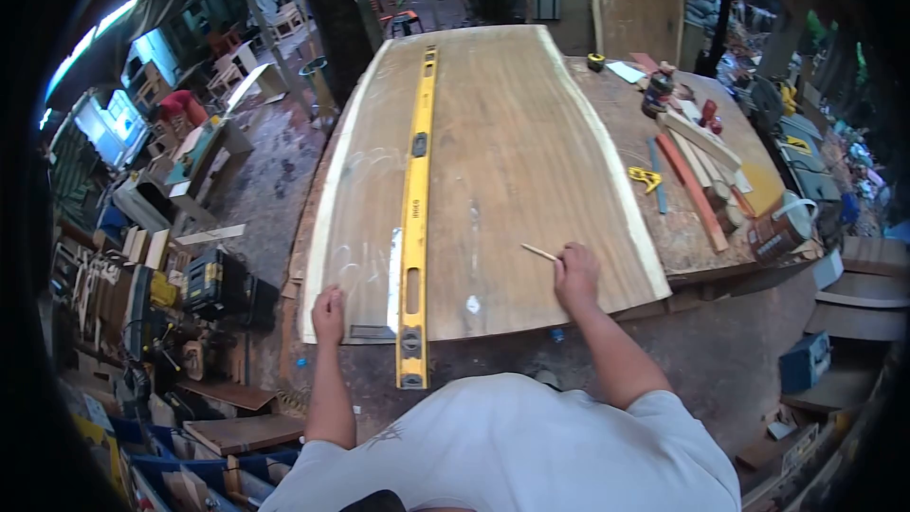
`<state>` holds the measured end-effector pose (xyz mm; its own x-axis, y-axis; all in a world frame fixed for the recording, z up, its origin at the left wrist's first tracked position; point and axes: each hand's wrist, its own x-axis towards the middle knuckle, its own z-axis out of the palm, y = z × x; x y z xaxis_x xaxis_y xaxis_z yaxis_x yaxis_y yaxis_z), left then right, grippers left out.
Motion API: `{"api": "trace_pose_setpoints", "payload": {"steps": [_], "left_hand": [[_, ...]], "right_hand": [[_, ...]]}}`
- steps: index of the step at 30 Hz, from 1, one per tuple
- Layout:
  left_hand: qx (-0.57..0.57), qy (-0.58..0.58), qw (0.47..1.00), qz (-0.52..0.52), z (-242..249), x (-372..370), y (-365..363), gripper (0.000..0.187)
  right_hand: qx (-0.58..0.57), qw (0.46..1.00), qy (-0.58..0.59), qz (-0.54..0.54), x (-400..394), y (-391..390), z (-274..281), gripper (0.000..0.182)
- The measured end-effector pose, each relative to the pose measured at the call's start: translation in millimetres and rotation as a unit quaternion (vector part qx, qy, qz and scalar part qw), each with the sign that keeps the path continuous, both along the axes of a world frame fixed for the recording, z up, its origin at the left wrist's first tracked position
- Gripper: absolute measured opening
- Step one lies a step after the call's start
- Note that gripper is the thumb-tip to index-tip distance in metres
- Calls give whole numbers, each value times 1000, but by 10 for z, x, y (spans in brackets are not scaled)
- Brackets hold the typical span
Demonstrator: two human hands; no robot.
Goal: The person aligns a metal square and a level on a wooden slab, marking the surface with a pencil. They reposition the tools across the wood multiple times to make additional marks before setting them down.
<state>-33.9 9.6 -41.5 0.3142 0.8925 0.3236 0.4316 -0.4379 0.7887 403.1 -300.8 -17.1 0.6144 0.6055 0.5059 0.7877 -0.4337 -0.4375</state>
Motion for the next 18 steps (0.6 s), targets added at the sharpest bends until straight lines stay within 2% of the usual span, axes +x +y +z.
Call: {"api": "trace_pose_setpoints", "payload": {"steps": [10,18], "left_hand": [[24,24,999,-2,-20,-30,23,33],[14,14,1000,-6,34,-12,-18,32]], "right_hand": [[-2,1000,6,8,-14,14,19,13],[0,1000,15,4,-26,9,29,12]]}}
